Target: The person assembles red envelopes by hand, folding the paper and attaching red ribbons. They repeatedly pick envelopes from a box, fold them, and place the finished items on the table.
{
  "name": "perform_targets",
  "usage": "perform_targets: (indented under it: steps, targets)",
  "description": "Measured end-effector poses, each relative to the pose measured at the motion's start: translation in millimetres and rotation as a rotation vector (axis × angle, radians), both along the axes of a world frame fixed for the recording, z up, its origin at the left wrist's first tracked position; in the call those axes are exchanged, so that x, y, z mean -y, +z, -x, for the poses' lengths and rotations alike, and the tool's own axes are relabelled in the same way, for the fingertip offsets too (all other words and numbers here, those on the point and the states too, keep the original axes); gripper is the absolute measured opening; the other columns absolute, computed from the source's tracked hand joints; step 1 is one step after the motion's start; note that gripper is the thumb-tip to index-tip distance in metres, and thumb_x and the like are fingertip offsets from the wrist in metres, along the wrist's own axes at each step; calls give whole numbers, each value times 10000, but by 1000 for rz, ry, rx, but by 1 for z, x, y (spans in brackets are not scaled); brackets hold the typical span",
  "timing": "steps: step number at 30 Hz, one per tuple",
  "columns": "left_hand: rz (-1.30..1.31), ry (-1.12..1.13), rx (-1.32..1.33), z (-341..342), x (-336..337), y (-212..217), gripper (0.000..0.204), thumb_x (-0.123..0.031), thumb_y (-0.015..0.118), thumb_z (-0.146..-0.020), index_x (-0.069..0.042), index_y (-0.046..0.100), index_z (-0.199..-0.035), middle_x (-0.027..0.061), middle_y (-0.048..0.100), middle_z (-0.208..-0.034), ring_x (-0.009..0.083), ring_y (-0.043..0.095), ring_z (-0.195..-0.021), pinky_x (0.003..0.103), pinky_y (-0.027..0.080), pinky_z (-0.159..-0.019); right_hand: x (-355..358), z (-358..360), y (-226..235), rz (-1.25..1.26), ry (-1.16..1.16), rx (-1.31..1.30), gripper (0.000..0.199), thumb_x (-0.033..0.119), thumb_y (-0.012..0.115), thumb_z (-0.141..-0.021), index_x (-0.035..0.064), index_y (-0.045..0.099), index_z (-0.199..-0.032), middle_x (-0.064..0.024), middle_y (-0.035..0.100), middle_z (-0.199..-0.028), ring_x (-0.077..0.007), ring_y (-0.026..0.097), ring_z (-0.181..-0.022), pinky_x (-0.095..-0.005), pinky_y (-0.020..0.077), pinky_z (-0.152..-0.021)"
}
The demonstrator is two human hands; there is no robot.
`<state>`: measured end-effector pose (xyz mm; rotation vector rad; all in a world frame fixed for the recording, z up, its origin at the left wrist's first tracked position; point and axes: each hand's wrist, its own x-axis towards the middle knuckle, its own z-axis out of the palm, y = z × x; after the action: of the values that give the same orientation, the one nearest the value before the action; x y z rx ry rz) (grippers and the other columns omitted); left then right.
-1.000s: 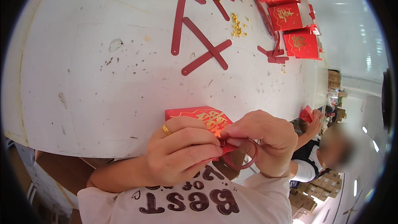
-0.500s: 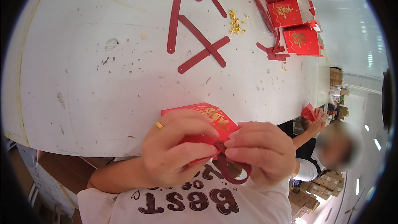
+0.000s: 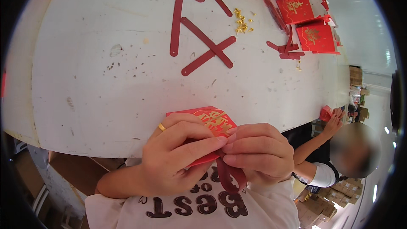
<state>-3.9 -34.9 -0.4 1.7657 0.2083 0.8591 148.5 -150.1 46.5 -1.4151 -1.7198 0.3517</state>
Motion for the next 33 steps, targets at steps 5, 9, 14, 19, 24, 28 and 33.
perform_targets:
  steps: [5,9,14,19,24,28,33]
  targets:
    - [26,-2,-66,4,3,0,358,75,719,-580,-19,661,-920,89,543,-876,230,566,-802,327,484,-690,1,-2,-2,-12,-16,-18,286,-14,660,-581,-34,678,-865,-131,653,-877,-261,627,-786,-308,539,-661]
    - [88,38,-35,2,6,1,361,78,743,-565,-25,667,-903,80,531,-854,224,567,-804,324,484,-677,1,-1,-1,-9,-24,-15,285,-10,676,-573,-31,676,-856,-128,652,-871,-259,627,-784,-305,538,-659]
    - [127,81,-91,5,7,5,301,70,767,-585,-53,673,-843,76,423,-899,231,544,-906,326,477,-750,1,1,0,10,-60,-49,262,-1,702,-571,-17,674,-832,-122,651,-862,-257,627,-779,-305,537,-661]
    - [153,35,-105,8,7,5,292,71,777,-583,-65,680,-823,66,374,-901,230,529,-931,329,470,-763,-5,3,4,88,-85,-28,245,6,710,-596,8,654,-835,-122,656,-881,-266,624,-786,-317,533,-669]
    - [181,41,-100,8,9,4,285,71,778,-586,-61,677,-818,65,378,-903,232,530,-929,333,468,-758,-7,3,9,146,-75,-29,214,-46,694,-612,41,633,-798,-107,668,-884,-258,631,-788,-330,532,-673]
    - [245,13,-111,7,7,4,270,64,778,-589,-53,677,-811,68,385,-910,231,530,-917,326,457,-759,-3,-1,7,166,-57,-154,281,-97,692,-642,23,604,-880,-105,660,-906,-253,614,-833,-324,534,-689]
    - [286,6,-76,8,8,3,249,63,763,-607,-44,676,-815,70,422,-892,209,530,-858,301,443,-711,5,10,-3,124,-128,-580,378,-166,639,-728,18,427,-981,-151,651,-897,-218,606,-884,-303,531,-729]
